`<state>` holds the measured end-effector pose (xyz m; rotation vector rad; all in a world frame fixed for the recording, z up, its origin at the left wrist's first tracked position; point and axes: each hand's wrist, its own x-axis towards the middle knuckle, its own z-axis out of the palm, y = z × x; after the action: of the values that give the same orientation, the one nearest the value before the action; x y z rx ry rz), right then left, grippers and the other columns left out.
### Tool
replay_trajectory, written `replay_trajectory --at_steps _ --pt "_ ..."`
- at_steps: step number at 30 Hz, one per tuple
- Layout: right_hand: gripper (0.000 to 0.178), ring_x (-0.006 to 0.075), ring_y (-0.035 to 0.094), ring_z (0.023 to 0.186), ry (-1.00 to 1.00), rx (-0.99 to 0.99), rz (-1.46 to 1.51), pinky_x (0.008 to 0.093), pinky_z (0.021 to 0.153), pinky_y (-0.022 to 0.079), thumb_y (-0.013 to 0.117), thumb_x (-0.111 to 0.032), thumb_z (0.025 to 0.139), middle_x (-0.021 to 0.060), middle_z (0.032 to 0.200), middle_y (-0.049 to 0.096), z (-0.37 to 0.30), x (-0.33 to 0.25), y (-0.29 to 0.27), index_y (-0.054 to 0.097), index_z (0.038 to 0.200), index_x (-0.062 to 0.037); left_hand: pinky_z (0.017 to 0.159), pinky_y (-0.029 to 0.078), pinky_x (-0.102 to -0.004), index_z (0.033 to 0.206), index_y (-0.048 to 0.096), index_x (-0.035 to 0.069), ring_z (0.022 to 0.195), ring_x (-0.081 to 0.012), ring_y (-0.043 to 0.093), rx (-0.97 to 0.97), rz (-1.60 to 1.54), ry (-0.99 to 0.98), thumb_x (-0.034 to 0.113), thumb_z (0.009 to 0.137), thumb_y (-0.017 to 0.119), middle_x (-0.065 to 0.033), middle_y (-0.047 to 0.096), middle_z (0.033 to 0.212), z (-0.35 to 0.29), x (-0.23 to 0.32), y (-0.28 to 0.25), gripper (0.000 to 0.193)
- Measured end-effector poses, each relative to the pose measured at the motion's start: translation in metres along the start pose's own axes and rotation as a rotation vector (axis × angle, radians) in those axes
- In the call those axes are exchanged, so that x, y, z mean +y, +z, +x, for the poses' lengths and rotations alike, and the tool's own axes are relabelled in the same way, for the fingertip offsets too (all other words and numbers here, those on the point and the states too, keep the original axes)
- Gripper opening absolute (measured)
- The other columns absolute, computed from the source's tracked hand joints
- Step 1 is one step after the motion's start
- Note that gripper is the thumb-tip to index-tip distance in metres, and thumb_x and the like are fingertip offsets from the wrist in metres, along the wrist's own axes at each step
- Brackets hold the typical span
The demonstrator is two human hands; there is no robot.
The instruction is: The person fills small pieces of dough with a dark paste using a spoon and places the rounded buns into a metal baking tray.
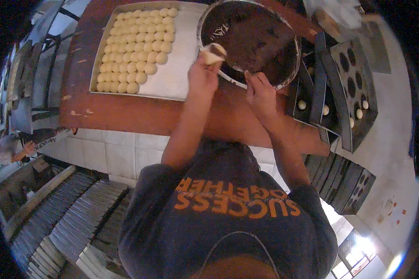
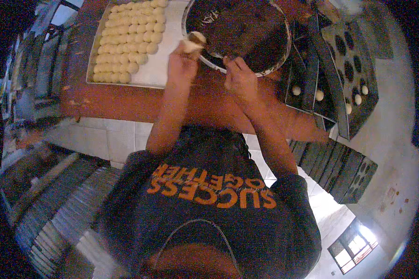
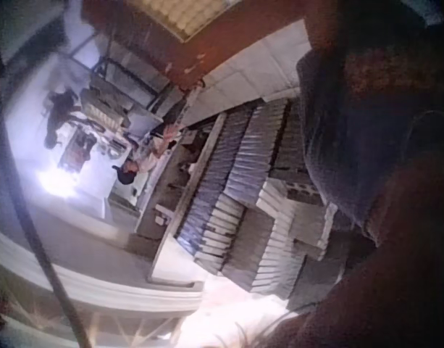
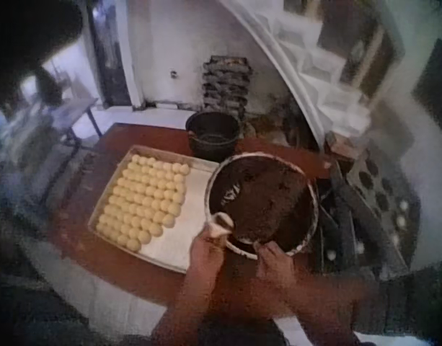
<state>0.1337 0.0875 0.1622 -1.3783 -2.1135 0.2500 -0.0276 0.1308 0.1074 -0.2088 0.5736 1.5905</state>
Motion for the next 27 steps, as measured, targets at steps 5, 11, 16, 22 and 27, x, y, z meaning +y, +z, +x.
replay_trajectory --at_steps 5,11,16,22,27 --pt "0.022 0.0327 0.055 0.062 0.006 -0.103 -0.160 0.0381 0.058 0.049 0.056 -0.004 0.071 0.0155 0.075 0.053 0.002 0.041 0.022 0.060 0.093 -0.0029 0.084 0.048 -0.0356 0.110 0.046 -0.001 0.100 -0.0246 0.053 -0.028 0.020 0.189 0.019 0.089 0.048 -0.0125 0.051 0.112 -0.032 0.043 0.039 0.029" --pt "0.020 0.0215 0.059 0.066 0.483 -0.133 0.910 0.0308 0.060 0.048 0.059 -0.010 0.076 0.0112 0.080 0.061 0.017 0.006 0.000 0.061 0.092 0.0013 0.078 0.051 -0.0352 0.109 0.047 0.000 0.094 -0.0218 0.057 -0.095 0.232 0.076 0.029 0.091 0.042 -0.0106 0.055 0.106 -0.078 0.000 0.030 0.034" --pt "0.022 0.0130 0.058 0.072 0.613 -0.020 1.182 0.0276 0.066 0.048 0.062 -0.013 0.078 0.0073 0.083 0.063 0.002 0.027 -0.051 0.062 0.093 0.0022 0.077 0.051 -0.0341 0.108 0.047 0.000 0.096 -0.0217 0.056 -0.091 0.540 -0.029 0.037 0.093 0.033 -0.0115 0.055 0.107 -0.113 -0.071 0.036 0.043" --pt "0.024 0.0246 0.059 0.086 0.044 0.348 0.322 0.0318 0.074 0.047 0.064 -0.008 0.071 0.0087 0.084 0.063 -0.042 0.041 -0.117 0.063 0.094 -0.0040 0.100 0.027 -0.0399 0.132 0.026 0.002 0.118 -0.0237 0.038 -0.460 0.452 -0.085 0.058 0.086 0.025 -0.0120 0.040 0.126 -0.158 -0.145 0.075 0.072" --pt "0.032 0.0257 0.055 0.093 0.207 0.291 0.560 0.0320 0.078 0.042 0.066 -0.008 0.065 0.0101 0.100 0.059 -0.080 0.088 -0.158 0.063 0.097 -0.0071 0.089 0.036 -0.0315 0.129 0.032 0.008 0.103 -0.0176 0.047 -0.525 0.426 -0.140 0.050 0.090 0.028 -0.0054 0.045 0.118 -0.189 -0.200 0.092 0.057"
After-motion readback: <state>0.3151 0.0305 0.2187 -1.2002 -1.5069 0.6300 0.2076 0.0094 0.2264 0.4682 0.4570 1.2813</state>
